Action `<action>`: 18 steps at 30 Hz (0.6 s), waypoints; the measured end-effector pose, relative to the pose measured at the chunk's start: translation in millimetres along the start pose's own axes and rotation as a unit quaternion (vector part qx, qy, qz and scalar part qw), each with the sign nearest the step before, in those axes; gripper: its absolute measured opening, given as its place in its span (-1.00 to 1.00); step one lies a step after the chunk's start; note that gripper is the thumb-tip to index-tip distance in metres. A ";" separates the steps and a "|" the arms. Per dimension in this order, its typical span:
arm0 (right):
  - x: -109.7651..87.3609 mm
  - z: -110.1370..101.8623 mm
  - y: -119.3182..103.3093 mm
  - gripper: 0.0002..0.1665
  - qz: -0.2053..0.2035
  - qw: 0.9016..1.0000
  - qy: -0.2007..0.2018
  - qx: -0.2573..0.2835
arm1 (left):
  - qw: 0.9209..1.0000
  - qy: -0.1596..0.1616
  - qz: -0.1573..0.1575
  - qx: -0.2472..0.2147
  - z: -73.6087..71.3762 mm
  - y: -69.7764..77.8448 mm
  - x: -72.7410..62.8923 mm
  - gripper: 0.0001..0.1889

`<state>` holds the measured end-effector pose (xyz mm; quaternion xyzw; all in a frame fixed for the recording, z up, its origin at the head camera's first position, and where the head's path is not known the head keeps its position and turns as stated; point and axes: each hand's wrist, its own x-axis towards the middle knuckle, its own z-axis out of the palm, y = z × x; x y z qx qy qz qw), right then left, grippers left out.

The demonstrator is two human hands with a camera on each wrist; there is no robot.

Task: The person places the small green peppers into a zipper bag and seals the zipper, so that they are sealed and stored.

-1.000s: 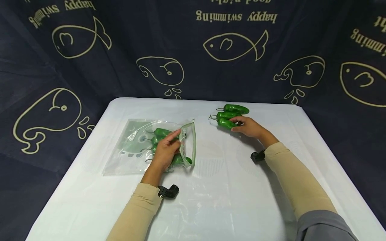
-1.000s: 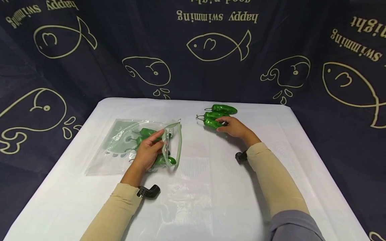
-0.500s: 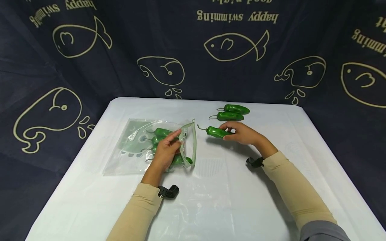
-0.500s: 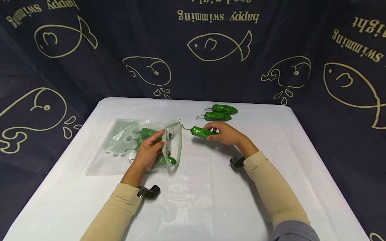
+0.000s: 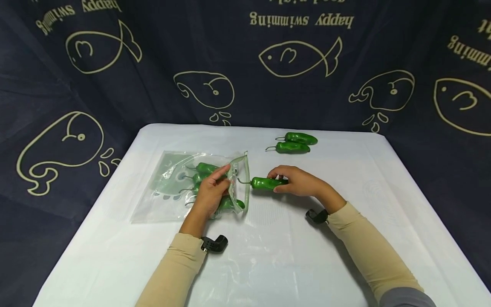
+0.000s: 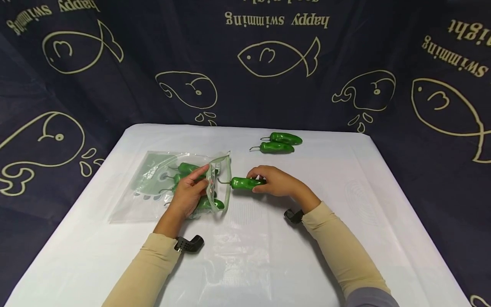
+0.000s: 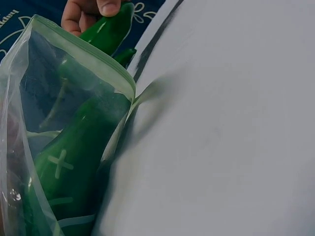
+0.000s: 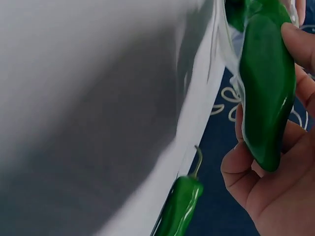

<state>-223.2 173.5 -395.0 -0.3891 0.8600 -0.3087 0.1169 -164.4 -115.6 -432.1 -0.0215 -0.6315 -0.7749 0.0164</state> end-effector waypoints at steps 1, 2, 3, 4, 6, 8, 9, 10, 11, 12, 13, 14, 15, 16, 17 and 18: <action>1.0 1.9 -1.7 -0.60 -0.002 1.000 -0.003 -0.003 | 1.000 0.000 0.000 0.000 0.1 0.4 -0.1 -0.45; 2.0 3.6 -3.2 -0.60 -0.004 1.000 -0.007 -0.006 | 1.000 -0.001 0.000 -0.001 0.1 0.6 -0.2 -0.45; 3.0 5.2 -4.8 -0.60 -0.006 1.000 -0.010 -0.007 | 1.000 -0.001 0.000 -0.002 0.1 1.0 -0.4 -0.45; 4.0 6.6 -6.4 -0.60 -0.008 1.000 -0.013 -0.006 | 1.000 0.000 -0.001 -0.003 0.0 1.0 -0.3 -0.45; 5.8 8.9 -9.4 -0.60 -0.011 1.000 -0.018 -0.006 | 1.000 -0.002 -0.001 -0.005 -0.2 1.0 -0.1 -0.45; 7.4 10.8 -11.8 -0.60 -0.015 1.000 -0.020 -0.006 | 1.000 -0.004 -0.001 -0.006 -0.3 1.1 0.0 -0.45; 8.1 11.7 -12.7 -0.60 -0.017 1.000 -0.020 -0.009 | 1.000 -0.005 0.000 -0.005 -0.2 1.1 0.2 -0.45; 8.6 12.4 -13.6 -0.60 -0.020 1.000 -0.020 -0.010 | 1.000 -0.006 -0.001 -0.006 -0.2 1.1 0.3 -0.45; 9.2 13.3 -14.2 -0.59 -0.021 1.000 -0.020 -0.013 | 1.000 -0.008 -0.001 -0.005 -0.2 1.2 0.2 -0.45; 9.8 14.4 -14.5 -0.60 -0.021 0.999 -0.020 -0.015 | 1.000 -0.008 -0.002 -0.003 -0.2 1.4 -0.1 -0.45; 10.4 15.5 -14.7 -0.60 -0.022 0.999 -0.022 -0.018 | 1.000 -0.007 -0.002 0.000 -0.2 1.5 -0.3 -0.45; 11.1 16.7 -14.7 -0.60 -0.024 0.999 -0.023 -0.021 | 1.000 -0.007 -0.003 0.003 -0.2 1.5 -0.4 -0.45; 11.7 17.9 -14.4 -0.60 -0.025 0.999 -0.025 -0.022 | 1.000 -0.006 -0.003 0.005 -0.2 1.6 -0.6 -0.45; 12.5 19.0 -14.6 -0.59 -0.026 0.999 -0.027 -0.022 | 1.000 -0.006 -0.003 0.006 -0.2 1.7 -0.8 -0.45; 13.4 20.2 -14.5 -0.60 -0.028 0.999 -0.028 -0.024 | 1.000 -0.005 -0.003 0.007 -0.1 1.7 -0.9 -0.45; 14.2 21.3 -14.7 -0.60 -0.030 0.999 -0.029 -0.025 | 1.000 -0.004 -0.003 0.008 0.0 1.8 -1.1 -0.45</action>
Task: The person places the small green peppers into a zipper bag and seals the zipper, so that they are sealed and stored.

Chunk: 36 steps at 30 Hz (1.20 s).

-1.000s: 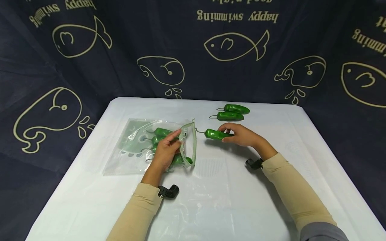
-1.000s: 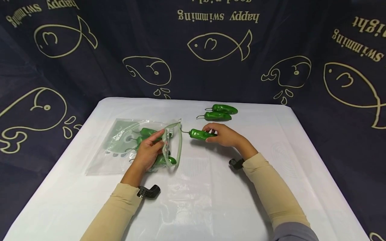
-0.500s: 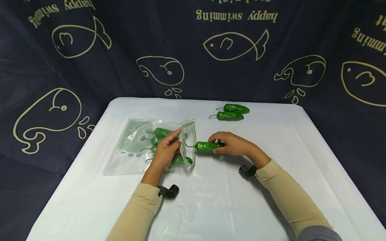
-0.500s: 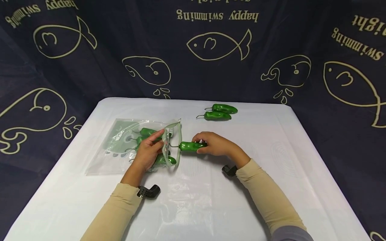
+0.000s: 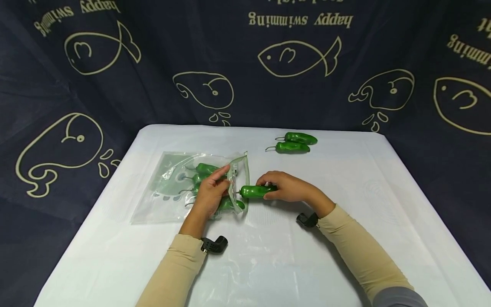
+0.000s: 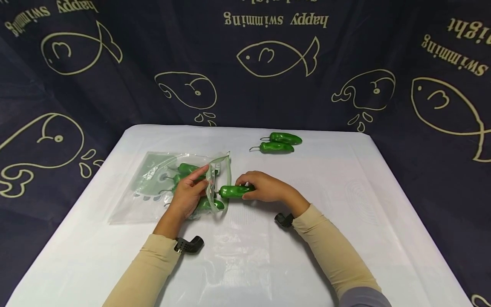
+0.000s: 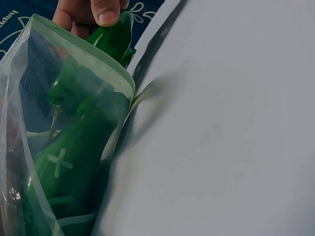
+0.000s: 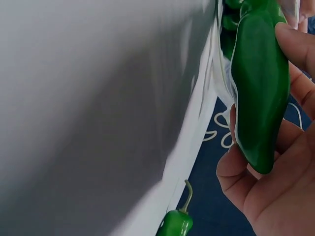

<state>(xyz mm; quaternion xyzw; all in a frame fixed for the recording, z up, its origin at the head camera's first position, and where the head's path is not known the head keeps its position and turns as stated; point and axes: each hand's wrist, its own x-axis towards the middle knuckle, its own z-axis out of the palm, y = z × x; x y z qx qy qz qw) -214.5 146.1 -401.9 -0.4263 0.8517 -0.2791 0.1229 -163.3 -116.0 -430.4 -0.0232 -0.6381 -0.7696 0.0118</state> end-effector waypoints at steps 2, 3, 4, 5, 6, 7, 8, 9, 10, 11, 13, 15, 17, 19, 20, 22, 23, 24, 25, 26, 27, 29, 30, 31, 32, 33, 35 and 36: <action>1.8 1.7 -1.0 -0.59 -0.005 1.000 0.000 0.001 | 1.000 0.000 0.001 -0.002 0.2 0.4 -0.4 -0.45; 2.7 2.6 -1.5 -0.59 -0.006 1.000 0.001 0.002 | 1.000 0.000 0.002 -0.005 0.3 0.6 -0.6 -0.45; 3.5 3.4 -2.2 -0.59 -0.007 1.000 0.000 0.003 | 1.000 0.000 0.003 -0.006 0.4 0.8 -0.8 -0.45; 4.3 4.3 -2.8 -0.59 -0.009 1.000 -0.001 0.002 | 1.000 -0.001 0.003 -0.008 0.3 0.6 -0.7 -0.45; 5.3 5.2 -3.2 -0.59 -0.012 1.000 -0.002 0.002 | 1.000 -0.001 0.002 -0.008 0.2 0.6 -0.7 -0.45; 6.2 6.2 -3.6 -0.59 -0.012 1.000 -0.004 0.002 | 1.000 -0.001 0.002 -0.009 0.1 0.5 -0.7 -0.45; 7.3 7.2 -3.9 -0.59 -0.014 1.000 -0.006 0.001 | 1.000 -0.002 0.002 -0.010 0.0 0.3 -0.6 -0.45; 8.2 8.1 -4.2 -0.59 -0.015 1.000 -0.007 -0.001 | 1.000 -0.002 0.002 -0.011 -0.2 0.2 -0.6 -0.45; 9.3 8.9 -4.4 -0.59 -0.015 1.000 -0.008 -0.004 | 1.000 -0.002 0.001 -0.011 -0.3 0.2 -0.6 -0.45; 10.2 9.5 -5.0 -0.59 -0.017 1.000 -0.008 -0.006 | 1.000 -0.003 0.001 -0.013 -0.6 0.0 -0.5 -0.45; 12.2 10.6 -6.0 -0.59 -0.015 1.000 -0.007 -0.007 | 1.000 -0.003 0.001 -0.013 -0.5 0.3 -0.9 -0.46; 13.6 11.3 -7.1 -0.59 -0.014 1.000 -0.006 -0.009 | 1.000 -0.004 0.001 -0.014 -0.4 0.0 -0.8 -0.45; 14.7 11.6 -8.7 -0.60 -0.014 1.000 -0.006 -0.006 | 1.000 -0.006 0.002 -0.016 -0.3 -0.3 -0.6 -0.45; 16.0 12.1 -9.9 -0.60 -0.014 1.000 -0.005 -0.006 | 1.000 -0.007 0.002 -0.020 -0.1 -0.8 0.1 -0.45; 16.7 12.5 -10.2 -0.61 -0.014 1.000 -0.004 -0.008 | 1.000 -0.007 0.002 -0.023 0.0 -0.9 0.3 -0.45; 17.9 13.2 -10.8 -0.61 -0.015 1.000 -0.001 -0.010 | 1.000 -0.007 0.001 -0.027 0.1 -1.1 0.7 -0.45; 18.8 14.0 -10.7 -0.61 -0.015 1.000 0.000 -0.012 | 1.000 -0.007 0.001 -0.029 0.2 -1.1 0.8 -0.45; 19.6 14.6 -10.9 -0.61 -0.015 1.000 0.001 -0.014 | 1.000 -0.006 0.000 -0.029 0.3 -0.9 0.8 -0.44; 20.4 15.3 -11.1 -0.61 -0.015 1.000 0.002 -0.016 | 1.000 -0.005 -0.001 -0.029 0.4 -0.7 0.5 -0.45; 21.2 15.9 -11.5 -0.61 -0.015 1.000 0.003 -0.018 | 1.000 -0.004 -0.001 -0.029 0.4 -0.7 0.3 -0.45; 22.0 16.5 -12.0 -0.60 -0.015 1.000 0.004 -0.018 | 1.000 -0.005 -0.002 -0.028 0.3 -0.7 0.2 -0.45; 23.9 17.9 -12.9 -0.60 -0.015 1.000 0.006 -0.019 | 1.000 -0.005 -0.003 -0.025 0.2 -0.5 -0.1 -0.45; 24.9 18.5 -13.4 -0.60 -0.016 1.000 0.006 -0.020 | 1.000 -0.005 -0.003 -0.024 0.2 -0.5 -0.3 -0.45; 25.8 18.9 -14.1 -0.60 -0.018 1.000 0.007 -0.019 | 1.000 -0.005 -0.002 -0.024 0.2 -0.5 -0.5 -0.45; 26.6 19.3 -14.8 -0.61 -0.019 1.000 0.006 -0.019 | 1.000 -0.006 -0.002 -0.023 0.4 -0.4 -0.5 -0.45; 27.5 19.7 -15.4 -0.61 -0.019 1.000 0.006 -0.020 | 1.000 -0.007 -0.001 -0.024 0.6 -0.2 -0.5 -0.45; 29.3 20.2 -16.5 -0.62 -0.020 1.000 0.006 -0.022 | 1.000 -0.008 0.001 -0.025 0.8 -0.4 0.0 -0.44; 30.1 20.3 -17.0 -0.62 -0.020 1.000 0.005 -0.023 | 1.000 -0.008 0.002 -0.025 1.0 -0.4 0.2 -0.44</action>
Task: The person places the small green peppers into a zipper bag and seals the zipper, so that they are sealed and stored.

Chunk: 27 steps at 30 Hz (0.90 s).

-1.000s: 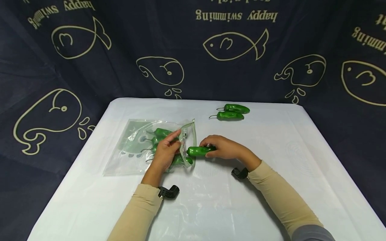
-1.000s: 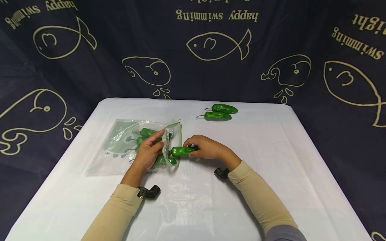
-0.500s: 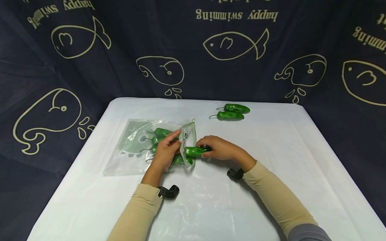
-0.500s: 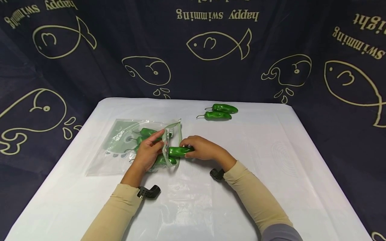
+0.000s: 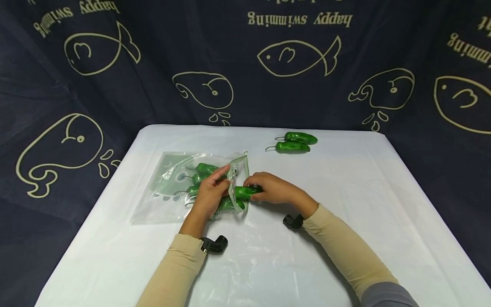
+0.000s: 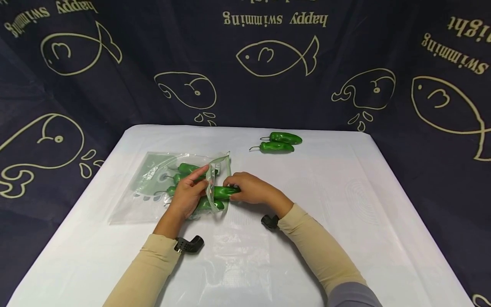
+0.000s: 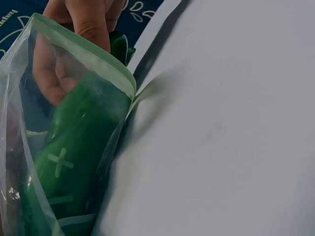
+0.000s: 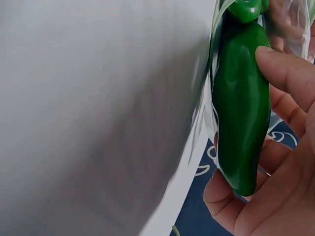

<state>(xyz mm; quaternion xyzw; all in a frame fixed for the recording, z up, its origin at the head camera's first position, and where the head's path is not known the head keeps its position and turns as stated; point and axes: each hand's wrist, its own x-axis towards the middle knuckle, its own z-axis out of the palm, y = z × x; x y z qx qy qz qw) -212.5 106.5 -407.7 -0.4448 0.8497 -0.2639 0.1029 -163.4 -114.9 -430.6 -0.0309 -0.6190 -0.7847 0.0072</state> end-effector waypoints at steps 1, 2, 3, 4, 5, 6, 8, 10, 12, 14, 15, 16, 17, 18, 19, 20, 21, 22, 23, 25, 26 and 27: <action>0.7 0.1 -0.4 -0.62 0.001 1.000 -0.001 0.000 | 1.000 -0.001 0.001 -0.001 0.1 -0.1 0.3 -0.44; 1.5 0.6 -0.2 -0.62 0.002 1.000 -0.002 -0.002 | 1.000 -0.001 0.001 0.001 0.3 -0.1 0.6 -0.44; 2.3 0.7 -0.5 -0.62 0.003 1.000 -0.003 -0.003 | 1.000 -0.002 0.001 0.002 0.3 -0.3 1.0 -0.45; 3.1 1.0 -0.7 -0.62 0.004 1.000 -0.004 -0.003 | 1.000 -0.002 0.001 0.003 0.3 -0.6 1.4 -0.45; 3.7 1.1 -1.0 -0.62 0.004 1.000 -0.004 -0.003 | 1.000 -0.003 0.000 0.003 0.4 -0.6 1.5 -0.45; 4.3 1.5 -1.4 -0.62 0.005 1.000 -0.004 -0.003 | 1.000 -0.002 0.000 0.004 0.5 -0.5 1.5 -0.45; 5.5 2.4 -2.4 -0.62 0.007 1.000 -0.004 -0.002 | 1.000 -0.001 -0.001 0.006 0.7 -0.5 1.6 -0.46; 6.6 3.3 -3.9 -0.62 0.008 1.000 -0.002 0.000 | 1.000 0.001 0.000 0.008 0.7 -0.6 1.7 -0.46; 7.7 4.6 -5.1 -0.62 0.009 1.000 0.000 0.003 | 1.000 0.003 0.001 0.009 1.1 -0.3 1.4 -0.46; 8.8 5.8 -6.0 -0.62 0.010 1.000 0.001 0.004 | 1.000 0.003 0.001 0.009 1.1 -0.2 1.3 -0.45; 9.2 6.3 -6.5 -0.62 0.011 1.000 0.002 0.006 | 1.000 0.003 0.001 0.008 1.1 0.0 1.2 -0.45; 9.4 6.6 -7.1 -0.62 0.011 1.000 0.002 0.009 | 1.000 0.002 0.001 0.008 1.2 0.0 1.3 -0.45; 9.7 6.8 -7.8 -0.62 0.012 1.000 0.003 0.011 | 1.000 0.002 0.000 0.006 1.2 0.1 1.1 -0.45; 9.7 6.8 -8.6 -0.62 0.012 1.000 0.004 0.013 | 1.000 0.002 -0.001 0.005 1.1 0.1 1.1 -0.45; 10.1 7.1 -9.2 -0.62 0.012 1.000 0.005 0.014 | 1.000 0.002 -0.002 0.004 1.0 -0.1 1.2 -0.45; 10.3 7.4 -9.8 -0.62 0.011 1.000 0.006 0.014 | 1.000 0.002 -0.003 0.003 1.1 0.0 1.1 -0.45; 10.6 7.8 -10.4 -0.62 0.012 1.000 0.008 0.015 | 1.000 0.002 -0.003 0.002 1.1 0.1 1.0 -0.45; 11.0 8.0 -10.9 -0.62 0.011 1.000 0.009 0.016 | 1.000 0.001 -0.003 0.002 0.9 -0.2 1.3 -0.44; 11.4 8.4 -11.3 -0.61 0.012 1.000 0.011 0.015 | 1.000 0.001 -0.003 -0.001 0.9 0.0 1.1 -0.44; 12.4 9.5 -11.7 -0.60 0.012 1.000 0.013 0.017 | 1.000 0.001 -0.003 -0.002 0.9 0.2 0.8 -0.44; 12.7 9.9 -11.7 -0.60 0.014 1.000 0.014 0.018 | 1.000 0.000 -0.003 -0.002 1.0 0.1 0.9 -0.44; 12.9 10.0 -11.8 -0.59 0.016 1.000 0.015 0.021 | 1.000 0.000 -0.004 -0.001 1.0 -0.1 1.0 -0.44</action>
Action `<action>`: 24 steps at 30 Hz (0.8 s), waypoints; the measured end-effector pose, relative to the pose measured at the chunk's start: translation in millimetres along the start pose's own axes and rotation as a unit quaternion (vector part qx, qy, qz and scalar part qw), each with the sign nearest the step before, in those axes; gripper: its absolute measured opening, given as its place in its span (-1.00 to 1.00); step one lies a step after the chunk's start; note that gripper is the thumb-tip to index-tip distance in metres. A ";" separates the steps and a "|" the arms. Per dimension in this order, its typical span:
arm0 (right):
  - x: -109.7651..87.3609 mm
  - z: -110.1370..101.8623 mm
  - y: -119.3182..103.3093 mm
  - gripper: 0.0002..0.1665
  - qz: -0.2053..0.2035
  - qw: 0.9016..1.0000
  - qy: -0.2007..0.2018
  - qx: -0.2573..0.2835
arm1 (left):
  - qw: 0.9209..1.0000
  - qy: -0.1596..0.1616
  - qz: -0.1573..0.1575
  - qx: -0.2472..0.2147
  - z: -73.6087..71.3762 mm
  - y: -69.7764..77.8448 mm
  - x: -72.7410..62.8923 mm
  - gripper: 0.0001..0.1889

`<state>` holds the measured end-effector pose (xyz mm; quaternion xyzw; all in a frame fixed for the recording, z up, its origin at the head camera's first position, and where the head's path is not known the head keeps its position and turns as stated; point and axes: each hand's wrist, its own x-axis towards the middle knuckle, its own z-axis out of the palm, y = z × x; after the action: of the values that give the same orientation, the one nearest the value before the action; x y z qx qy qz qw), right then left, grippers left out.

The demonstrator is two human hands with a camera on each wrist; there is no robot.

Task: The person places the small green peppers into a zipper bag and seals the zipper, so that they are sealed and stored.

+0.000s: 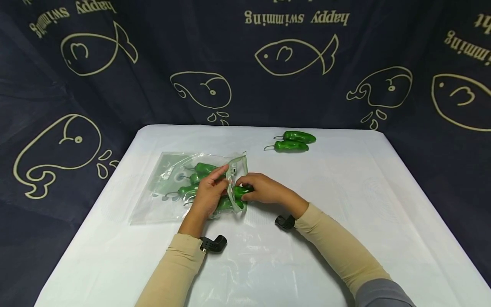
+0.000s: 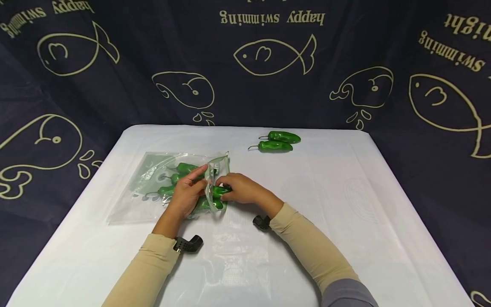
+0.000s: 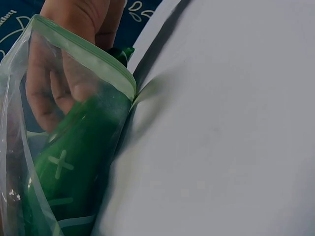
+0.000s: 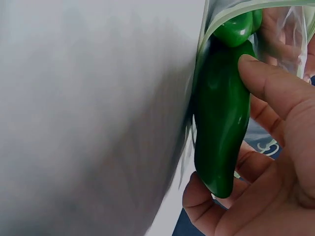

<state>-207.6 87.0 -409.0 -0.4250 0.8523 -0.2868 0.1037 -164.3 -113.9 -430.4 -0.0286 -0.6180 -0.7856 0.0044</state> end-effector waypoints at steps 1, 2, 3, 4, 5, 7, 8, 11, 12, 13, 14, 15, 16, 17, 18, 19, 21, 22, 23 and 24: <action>0.5 0.4 0.1 -0.58 0.003 1.000 0.001 0.002 | 1.000 -0.001 -0.001 0.000 -0.1 -0.1 0.2 -0.43; 0.9 0.6 0.4 -0.57 0.006 1.000 0.001 0.004 | 1.000 0.000 -0.001 -0.001 0.1 0.2 -0.1 -0.44; 1.2 0.6 0.7 -0.57 0.010 1.000 -0.001 0.007 | 1.000 0.000 -0.002 -0.001 0.0 0.1 -0.1 -0.44; 1.5 0.7 1.3 -0.56 0.014 1.000 -0.002 0.010 | 1.000 0.000 -0.003 -0.003 0.1 0.1 -0.1 -0.44; 1.6 0.6 2.2 -0.55 0.017 1.000 -0.005 0.011 | 1.000 0.000 -0.003 -0.004 0.1 0.0 0.0 -0.44; 1.6 0.1 3.6 -0.52 0.021 1.000 -0.013 0.012 | 1.000 -0.001 -0.002 -0.008 0.1 0.2 -0.3 -0.44; 1.3 -0.7 4.0 -0.50 0.021 1.000 -0.018 0.012 | 1.000 0.000 -0.002 -0.010 0.0 0.0 -0.4 -0.44; -0.3 -3.4 4.2 -0.41 0.017 0.999 -0.034 0.010 | 1.000 0.000 -0.001 -0.016 -0.4 -0.7 -0.1 -0.43; -0.8 -4.4 3.8 -0.38 0.016 0.999 -0.040 0.010 | 1.000 0.000 -0.001 -0.018 -0.4 -0.8 0.0 -0.43; -1.4 -5.3 3.7 -0.35 0.015 0.999 -0.046 0.010 | 1.000 0.000 -0.002 -0.020 -0.4 -0.9 0.0 -0.43; -1.7 -5.8 3.9 -0.33 0.014 0.999 -0.050 0.010 | 1.000 -0.001 -0.001 -0.020 -0.5 -1.0 0.2 -0.43; -2.0 -6.2 3.7 -0.32 0.013 0.998 -0.054 0.009 | 1.000 -0.001 -0.001 -0.020 -0.6 -1.1 0.2 -0.43; -2.2 -6.5 3.5 -0.31 0.012 0.998 -0.058 0.008 | 1.000 0.000 -0.001 -0.021 -0.8 -1.3 0.3 -0.43; -2.4 -6.6 3.4 -0.31 0.011 0.998 -0.060 0.007 | 1.000 -0.001 -0.001 -0.021 -0.8 -1.3 0.2 -0.43; -2.4 -6.6 3.3 -0.30 0.010 0.998 -0.061 0.007 | 1.000 -0.001 0.000 -0.022 -0.7 -1.1 0.1 -0.43; -2.5 -6.6 2.9 -0.31 0.009 0.998 -0.061 0.008 | 1.000 -0.001 0.000 -0.021 -0.8 -1.1 0.1 -0.43; -2.8 -7.0 1.6 -0.32 0.008 0.998 -0.058 0.010 | 1.000 0.000 0.001 -0.019 -0.9 -1.0 -0.1 -0.43; -3.0 -7.1 1.2 -0.34 0.009 0.998 -0.055 0.012 | 1.000 0.000 0.002 -0.016 -0.8 -0.8 -0.3 -0.43; -2.8 -7.0 1.2 -0.37 0.012 0.998 -0.053 0.016 | 1.000 0.001 0.003 -0.013 -0.7 -0.6 -0.3 -0.43; -2.7 -7.1 1.2 -0.41 0.014 0.998 -0.050 0.019 | 1.000 0.001 0.004 -0.011 -0.7 -0.7 -0.2 -0.43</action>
<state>-209.6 92.5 -404.1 -0.4245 0.8463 -0.2799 0.1588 -164.2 -114.4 -431.3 -0.0301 -0.6091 -0.7925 0.0078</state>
